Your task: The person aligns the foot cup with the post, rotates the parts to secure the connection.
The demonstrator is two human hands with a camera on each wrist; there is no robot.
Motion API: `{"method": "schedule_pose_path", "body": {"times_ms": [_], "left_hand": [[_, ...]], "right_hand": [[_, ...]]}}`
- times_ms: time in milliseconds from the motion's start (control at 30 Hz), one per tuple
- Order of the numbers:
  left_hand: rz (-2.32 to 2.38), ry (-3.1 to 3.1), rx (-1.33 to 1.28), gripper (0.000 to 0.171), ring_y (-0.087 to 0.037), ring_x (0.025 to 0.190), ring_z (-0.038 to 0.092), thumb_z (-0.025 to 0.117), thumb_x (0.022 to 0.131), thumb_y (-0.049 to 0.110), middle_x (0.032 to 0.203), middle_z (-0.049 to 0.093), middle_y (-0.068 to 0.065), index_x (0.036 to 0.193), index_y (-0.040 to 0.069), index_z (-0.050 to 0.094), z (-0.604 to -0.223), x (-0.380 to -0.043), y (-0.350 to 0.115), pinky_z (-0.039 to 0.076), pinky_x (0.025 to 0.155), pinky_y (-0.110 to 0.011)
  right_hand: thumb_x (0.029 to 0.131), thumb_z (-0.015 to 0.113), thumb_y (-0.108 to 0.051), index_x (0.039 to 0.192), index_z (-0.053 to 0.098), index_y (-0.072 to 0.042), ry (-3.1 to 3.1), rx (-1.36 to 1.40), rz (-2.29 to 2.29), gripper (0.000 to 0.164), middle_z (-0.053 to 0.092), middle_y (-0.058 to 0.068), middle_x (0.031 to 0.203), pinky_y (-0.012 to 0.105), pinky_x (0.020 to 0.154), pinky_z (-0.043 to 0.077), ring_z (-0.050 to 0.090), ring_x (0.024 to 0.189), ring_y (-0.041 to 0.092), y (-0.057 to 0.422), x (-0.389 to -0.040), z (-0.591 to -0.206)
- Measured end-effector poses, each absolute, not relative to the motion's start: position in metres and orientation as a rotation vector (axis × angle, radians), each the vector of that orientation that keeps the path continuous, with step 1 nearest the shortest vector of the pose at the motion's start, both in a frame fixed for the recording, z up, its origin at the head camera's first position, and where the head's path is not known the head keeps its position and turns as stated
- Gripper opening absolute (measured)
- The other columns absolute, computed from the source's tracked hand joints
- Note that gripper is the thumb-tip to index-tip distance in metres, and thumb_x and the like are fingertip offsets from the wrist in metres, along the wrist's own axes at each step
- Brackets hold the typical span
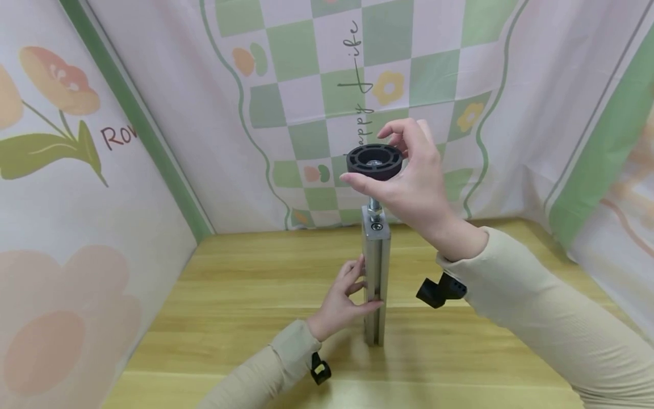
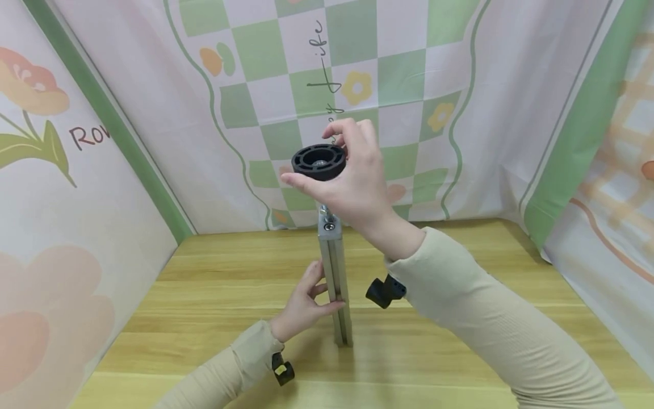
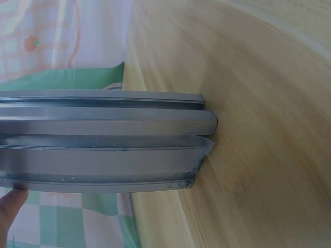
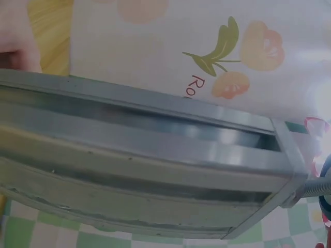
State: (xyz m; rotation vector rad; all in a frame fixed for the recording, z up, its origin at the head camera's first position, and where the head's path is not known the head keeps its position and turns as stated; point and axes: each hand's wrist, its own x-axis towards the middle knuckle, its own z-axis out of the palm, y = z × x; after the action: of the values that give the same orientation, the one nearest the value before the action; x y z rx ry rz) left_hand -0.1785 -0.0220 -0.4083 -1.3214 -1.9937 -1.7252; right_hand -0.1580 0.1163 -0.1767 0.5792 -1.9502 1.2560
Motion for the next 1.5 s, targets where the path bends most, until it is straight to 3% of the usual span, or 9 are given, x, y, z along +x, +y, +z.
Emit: {"method": "schedule_pose_path", "body": {"times_ms": [100, 233, 367, 467, 667, 833, 1167, 1400, 1500], "left_hand": [[-1.711, -1.985, -1.331, 0.112, -0.019, 0.115, 0.045, 0.072, 0.075, -0.010, 0.126, 0.038, -0.023, 0.147, 0.045, 0.007, -0.409, -0.179, -0.021, 0.053, 0.093, -0.033], [-1.681, -1.980, -1.336, 0.112, -0.020, 0.114, 0.045, 0.072, 0.076, -0.011, 0.125, 0.038, -0.023, 0.148, 0.044, 0.006, -0.409, -0.180, -0.021, 0.053, 0.092, -0.035], [-1.689, -1.982, -1.327, 0.114, -0.020, 0.113, 0.046, 0.072, 0.075, -0.012, 0.125, 0.038, -0.024, 0.145, 0.050, 0.006, -0.409, -0.180, -0.022, 0.053, 0.091, -0.035], [-1.684, -1.978, -1.331, 0.114, -0.022, 0.113, 0.046, 0.072, 0.075, -0.011, 0.126, 0.038, -0.024, 0.145, 0.050, 0.006, -0.409, -0.180, -0.021, 0.054, 0.091, -0.035], [-1.690, -1.983, -1.335, 0.114, -0.021, 0.114, 0.046, 0.073, 0.075, -0.010, 0.126, 0.038, -0.023, 0.146, 0.049, 0.006, -0.408, -0.180, -0.021, 0.053, 0.091, -0.032], [-1.679, -1.982, -1.336, 0.115, -0.021, 0.113, 0.046, 0.073, 0.074, -0.010, 0.124, 0.039, -0.023, 0.146, 0.050, 0.005, -0.408, -0.180, -0.021, 0.054, 0.091, -0.033], [-1.653, -1.967, -1.348, 0.116, -0.022, 0.112, 0.047, 0.073, 0.074, -0.010, 0.125, 0.038, -0.023, 0.146, 0.050, 0.005, -0.409, -0.181, -0.021, 0.055, 0.088, -0.033], [-1.667, -1.962, -1.339, 0.116, -0.022, 0.111, 0.047, 0.072, 0.074, -0.012, 0.124, 0.039, -0.024, 0.145, 0.050, 0.006, -0.410, -0.182, -0.021, 0.055, 0.088, -0.034], [-1.663, -1.955, -1.344, 0.116, -0.022, 0.111, 0.047, 0.073, 0.074, -0.012, 0.124, 0.038, -0.024, 0.146, 0.050, 0.005, -0.410, -0.182, -0.022, 0.055, 0.088, -0.032]], "right_hand": [[0.079, 0.069, -0.018, 0.108, 0.051, -0.005, -1.935, 0.672, 1.457, 0.036, 0.040, -0.003, 0.099, 0.025, 0.084, 0.033, 0.038, 0.094, 0.012, 0.121, -0.165, -0.177], [0.090, 0.049, -0.023, 0.111, 0.053, -0.013, -1.816, 1.019, 2.046, 0.024, 0.050, 0.002, 0.108, 0.024, 0.086, 0.041, 0.050, 0.097, 0.012, 0.131, -0.184, -0.177], [0.091, 0.047, -0.023, 0.118, 0.055, -0.011, -1.630, 1.475, 2.580, 0.030, 0.059, 0.005, 0.116, 0.028, 0.095, 0.043, 0.055, 0.104, 0.016, 0.141, -0.205, -0.180], [0.088, 0.048, -0.018, 0.125, 0.051, -0.006, -1.404, 1.769, 2.845, 0.039, 0.054, 0.011, 0.126, 0.033, 0.104, 0.039, 0.052, 0.113, 0.023, 0.144, -0.214, -0.184], [0.089, 0.044, -0.011, 0.133, 0.046, -0.002, -1.123, 2.055, 2.883, 0.045, 0.047, 0.019, 0.132, 0.038, 0.111, 0.034, 0.048, 0.119, 0.030, 0.147, -0.221, -0.190], [0.092, 0.053, -0.013, 0.131, 0.047, -0.006, -1.296, 1.929, 2.669, 0.040, 0.050, 0.016, 0.130, 0.031, 0.104, 0.042, 0.051, 0.117, 0.025, 0.151, -0.217, -0.189], [0.085, 0.070, -0.009, 0.120, 0.052, -0.009, -1.548, 1.498, 2.420, 0.040, 0.055, 0.009, 0.117, 0.025, 0.093, 0.050, 0.054, 0.108, 0.019, 0.152, -0.199, -0.186], [0.079, 0.057, 0.012, 0.110, 0.055, -0.014, -1.812, 1.005, 2.156, 0.041, 0.052, 0.007, 0.107, 0.020, 0.080, 0.052, 0.057, 0.092, 0.015, 0.140, -0.176, -0.177], [0.078, 0.058, 0.014, 0.110, 0.054, -0.014, -1.872, 0.893, 2.034, 0.043, 0.053, 0.007, 0.105, 0.019, 0.074, 0.052, 0.058, 0.087, 0.013, 0.134, -0.168, -0.176]]}}
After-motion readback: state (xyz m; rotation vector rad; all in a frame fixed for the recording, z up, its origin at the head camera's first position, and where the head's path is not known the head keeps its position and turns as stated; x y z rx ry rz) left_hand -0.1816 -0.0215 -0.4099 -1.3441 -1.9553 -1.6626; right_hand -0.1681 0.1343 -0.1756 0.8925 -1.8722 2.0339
